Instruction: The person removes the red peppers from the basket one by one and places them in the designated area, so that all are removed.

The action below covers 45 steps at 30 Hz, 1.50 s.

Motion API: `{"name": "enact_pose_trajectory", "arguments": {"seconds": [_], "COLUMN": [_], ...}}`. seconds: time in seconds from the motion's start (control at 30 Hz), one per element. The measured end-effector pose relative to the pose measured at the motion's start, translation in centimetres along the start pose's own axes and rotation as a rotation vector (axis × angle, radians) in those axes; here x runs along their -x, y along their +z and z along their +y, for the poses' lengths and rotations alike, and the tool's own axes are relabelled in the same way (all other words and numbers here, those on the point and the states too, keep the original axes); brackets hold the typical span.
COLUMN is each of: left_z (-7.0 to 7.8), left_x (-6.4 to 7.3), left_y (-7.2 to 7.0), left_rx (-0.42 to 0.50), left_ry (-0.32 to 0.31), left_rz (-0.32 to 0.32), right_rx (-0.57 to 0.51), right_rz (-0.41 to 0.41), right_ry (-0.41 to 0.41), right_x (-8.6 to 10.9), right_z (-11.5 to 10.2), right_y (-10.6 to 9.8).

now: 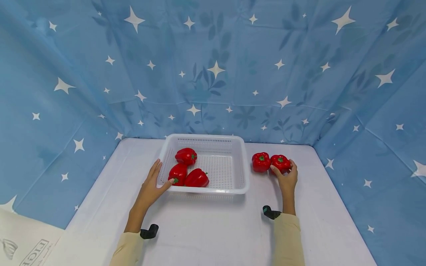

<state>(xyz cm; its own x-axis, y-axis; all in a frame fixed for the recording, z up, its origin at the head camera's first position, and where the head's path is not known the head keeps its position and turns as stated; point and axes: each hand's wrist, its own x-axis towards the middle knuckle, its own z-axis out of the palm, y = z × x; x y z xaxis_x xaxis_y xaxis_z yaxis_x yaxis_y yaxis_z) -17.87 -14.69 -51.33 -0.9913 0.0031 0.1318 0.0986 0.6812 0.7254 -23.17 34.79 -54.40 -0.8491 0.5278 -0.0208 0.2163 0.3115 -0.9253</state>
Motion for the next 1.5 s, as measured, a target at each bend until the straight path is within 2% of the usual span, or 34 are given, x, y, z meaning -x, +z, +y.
{"name": "enact_pose_trajectory", "arguments": {"seconds": [0.4,0.93,1.07,1.23,1.4,1.5], "left_z": [0.0,-0.2,-0.1,-0.1,-0.2,-0.2], "left_x": [0.0,0.0,0.0,0.0,0.0,0.0], "left_y": [0.0,0.1,0.1,0.0,0.1,0.1], "left_rx": [0.005,0.005,0.007,0.009,0.006,0.007], "left_ry": [-0.005,-0.008,-0.009,-0.009,-0.01,-0.011], "left_rz": [0.0,0.004,0.003,0.001,0.001,0.002], "right_rx": [-0.003,-0.059,-0.072,-0.1,-0.182,-0.24], "right_rz": [0.0,0.012,0.042,0.108,0.213,0.264], "right_ry": [0.016,0.048,0.079,0.074,0.063,0.03], "right_x": [0.4,0.9,0.9,0.8,1.0,1.0], "right_z": [0.3,0.3,0.5,0.2,-1.2,-2.3], "right_y": [0.0,-0.2,-0.4,-1.0,-1.5,-1.8]}}
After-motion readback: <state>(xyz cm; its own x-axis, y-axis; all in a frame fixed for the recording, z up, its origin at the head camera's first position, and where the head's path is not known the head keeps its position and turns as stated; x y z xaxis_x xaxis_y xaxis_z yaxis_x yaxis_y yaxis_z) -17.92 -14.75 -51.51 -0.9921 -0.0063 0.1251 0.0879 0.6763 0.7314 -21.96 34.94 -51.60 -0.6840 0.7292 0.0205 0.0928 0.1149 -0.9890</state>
